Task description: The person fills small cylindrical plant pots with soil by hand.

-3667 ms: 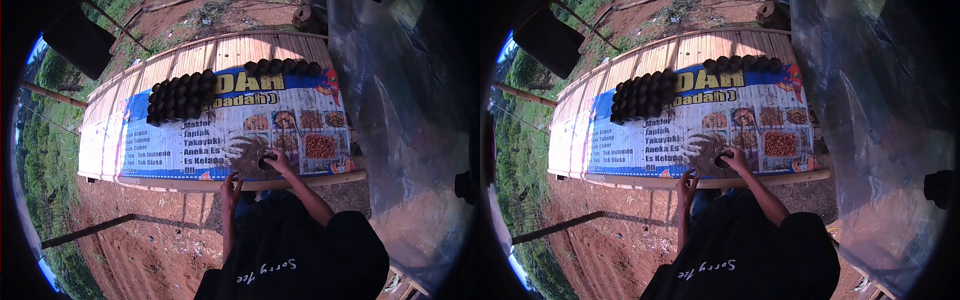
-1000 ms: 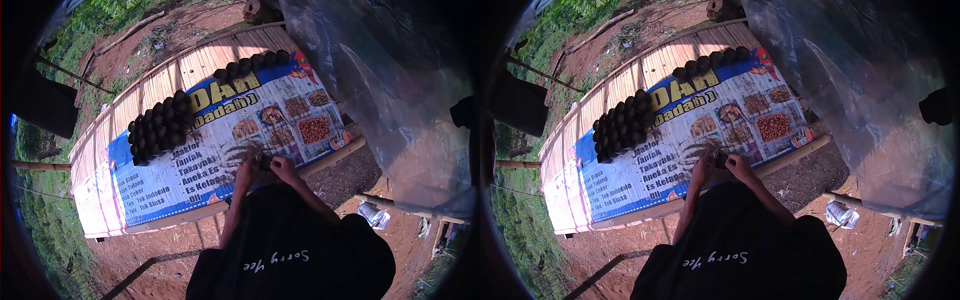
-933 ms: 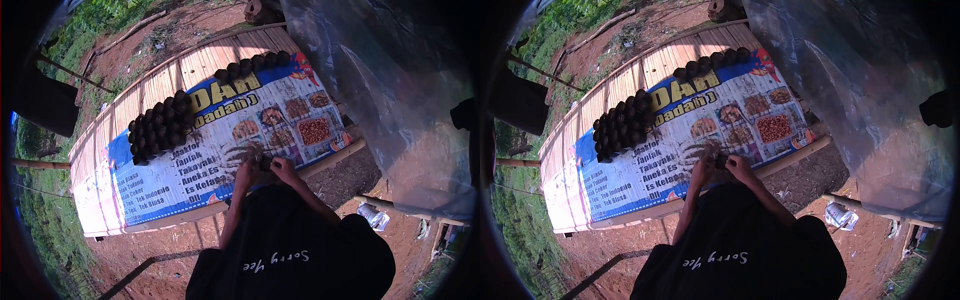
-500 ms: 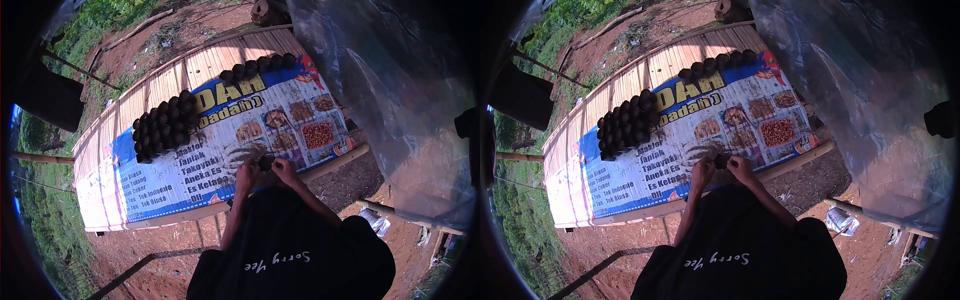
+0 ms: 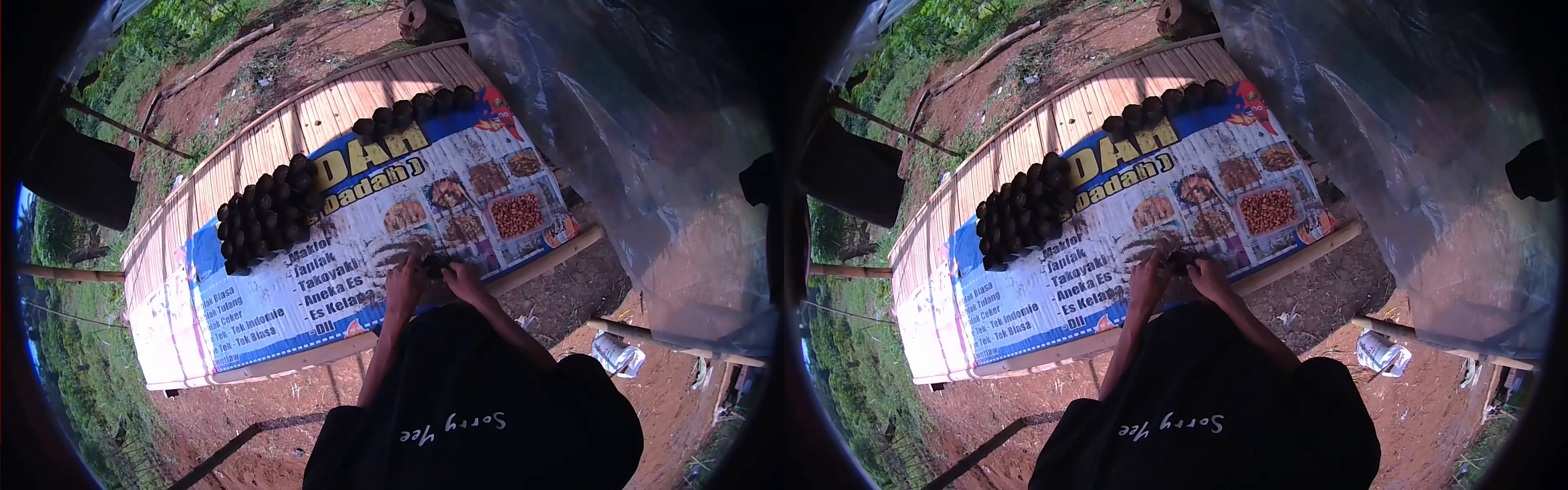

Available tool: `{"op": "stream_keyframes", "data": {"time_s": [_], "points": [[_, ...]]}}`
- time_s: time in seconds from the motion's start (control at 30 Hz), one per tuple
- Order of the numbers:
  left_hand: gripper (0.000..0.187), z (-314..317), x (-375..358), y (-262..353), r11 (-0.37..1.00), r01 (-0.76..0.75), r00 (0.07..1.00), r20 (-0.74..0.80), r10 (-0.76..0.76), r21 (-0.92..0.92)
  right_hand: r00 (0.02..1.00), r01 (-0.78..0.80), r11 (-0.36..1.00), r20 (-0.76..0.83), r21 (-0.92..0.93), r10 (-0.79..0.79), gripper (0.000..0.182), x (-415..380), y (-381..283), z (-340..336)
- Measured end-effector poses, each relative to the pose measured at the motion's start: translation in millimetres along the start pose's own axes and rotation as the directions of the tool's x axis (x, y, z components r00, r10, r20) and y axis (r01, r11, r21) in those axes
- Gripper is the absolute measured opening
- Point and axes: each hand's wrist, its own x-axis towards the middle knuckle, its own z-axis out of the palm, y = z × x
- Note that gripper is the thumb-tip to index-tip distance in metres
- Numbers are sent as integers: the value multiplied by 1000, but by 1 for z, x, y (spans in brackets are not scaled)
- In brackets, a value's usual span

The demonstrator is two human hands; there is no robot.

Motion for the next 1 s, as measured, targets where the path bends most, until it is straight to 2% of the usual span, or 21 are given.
{"op": "stream_keyframes", "data": {"time_s": [0.13,0.23,0.3,0.43,0.5,0.63,0.7,0.8,0.83,0.9,0.93,1.0], "points": [[16,-2,5,0,990,-33,999,35,28,138,1000,-5,1000,6,13,4,24,0,-13,-4],[15,-6,2,4,994,-77,997,-5,77,80,996,57,997,-60,-56,-60,21,0,-20,-6],[18,-5,-2,2,998,-30,999,-34,29,-46,991,88,994,-98,-69,-94,21,0,-21,-6],[18,1,-3,-4,998,1,998,60,-5,62,989,102,985,-89,-136,-115,21,3,-17,-1],[16,2,-7,-1,1000,-29,999,-15,29,-6,991,88,995,-99,-38,-91,20,0,-24,-6],[17,1,-4,-3,1000,-17,1000,-15,17,3,990,106,992,-83,-75,-112,21,5,-18,-3],[19,1,-10,-1,997,65,998,-26,-66,-47,989,96,995,-109,-14,-97,21,1,-23,-5],[20,-3,-10,-1,994,96,994,46,-94,-52,994,90,990,-55,-107,-96,19,3,-20,-1],[20,-4,-9,0,995,89,995,44,-87,-50,993,93,990,-62,-105,-100,19,4,-21,-1],[18,-1,-16,3,997,15,997,-73,-21,-75,988,124,990,-85,-65,-129,21,1,-20,-1],[18,0,-19,1,997,20,997,-69,-25,-76,989,120,991,-81,-64,-125,21,-1,-14,4],[19,1,-21,-2,991,126,992,23,-125,-50,991,122,992,-54,-46,-124,20,1,-9,8]]}}
